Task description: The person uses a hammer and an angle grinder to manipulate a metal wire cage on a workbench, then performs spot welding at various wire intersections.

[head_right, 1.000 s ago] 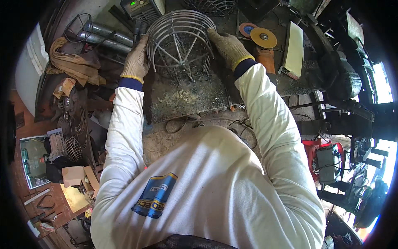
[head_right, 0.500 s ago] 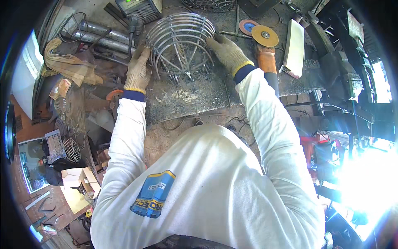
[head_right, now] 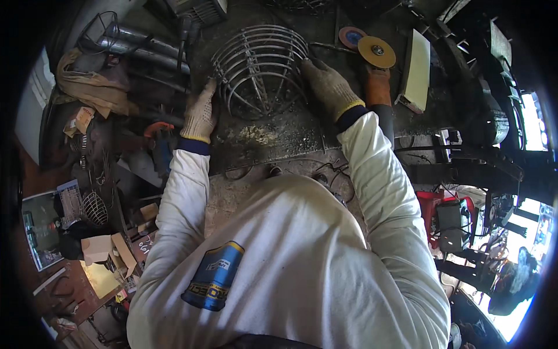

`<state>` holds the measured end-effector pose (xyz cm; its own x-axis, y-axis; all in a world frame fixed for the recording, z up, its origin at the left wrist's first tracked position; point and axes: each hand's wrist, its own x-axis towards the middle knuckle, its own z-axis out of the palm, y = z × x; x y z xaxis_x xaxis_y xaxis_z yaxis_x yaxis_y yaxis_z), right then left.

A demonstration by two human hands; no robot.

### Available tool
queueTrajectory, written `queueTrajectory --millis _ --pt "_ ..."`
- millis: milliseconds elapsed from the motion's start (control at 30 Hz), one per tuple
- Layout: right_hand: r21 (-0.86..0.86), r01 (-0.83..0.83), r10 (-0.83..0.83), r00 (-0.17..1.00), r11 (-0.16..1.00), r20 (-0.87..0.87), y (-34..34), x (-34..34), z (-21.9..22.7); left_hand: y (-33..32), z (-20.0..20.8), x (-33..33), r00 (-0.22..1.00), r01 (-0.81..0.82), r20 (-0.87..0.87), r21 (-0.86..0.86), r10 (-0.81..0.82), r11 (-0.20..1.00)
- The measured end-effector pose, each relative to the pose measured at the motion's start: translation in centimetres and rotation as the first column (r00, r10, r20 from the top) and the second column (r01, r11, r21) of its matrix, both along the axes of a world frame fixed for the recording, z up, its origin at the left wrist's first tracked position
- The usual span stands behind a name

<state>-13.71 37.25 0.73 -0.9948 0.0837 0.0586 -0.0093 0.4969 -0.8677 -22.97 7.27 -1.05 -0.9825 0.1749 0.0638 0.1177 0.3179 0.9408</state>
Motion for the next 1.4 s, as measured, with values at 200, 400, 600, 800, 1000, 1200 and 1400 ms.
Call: queueTrajectory --millis 200,400,600,800,1000,1200,1400 --pt "-0.076 0.085 -0.083 0.996 0.993 0.024 0.2 0.0 -0.9 0.2 0.2 -0.1 0.995 0.050 0.078 0.240 -0.070 0.970" --pt "-0.665 0.255 -0.088 0.957 0.702 0.275 -0.8 0.7 -0.2 0.4 1.1 0.9 0.984 0.118 -0.151 0.171 -0.092 0.978" --pt "-0.742 0.336 -0.046 0.923 0.580 0.382 -0.7 0.6 -0.2 0.8 2.1 2.3 0.999 0.042 0.026 0.121 -0.045 0.992" --pt "-0.802 0.302 -0.020 0.940 0.515 0.341 -2.1 0.9 2.3 0.8 1.5 2.2 0.998 0.028 0.053 0.289 -0.045 0.957" --pt "-0.622 0.270 -0.114 0.953 0.735 0.279 -0.4 -0.1 0.5 1.0 2.7 1.1 1.000 0.014 0.017 0.164 -0.017 0.986" --pt "-0.281 0.050 -0.051 0.999 0.958 0.002 0.7 -0.6 -2.5 0.8 1.6 -0.3 0.999 0.041 0.022 0.092 -0.044 0.995" --pt "-0.314 0.130 -0.090 0.986 0.941 0.140 0.2 -0.3 -0.9 0.4 1.7 -0.4 1.000 0.012 -0.003 0.062 -0.012 0.998"
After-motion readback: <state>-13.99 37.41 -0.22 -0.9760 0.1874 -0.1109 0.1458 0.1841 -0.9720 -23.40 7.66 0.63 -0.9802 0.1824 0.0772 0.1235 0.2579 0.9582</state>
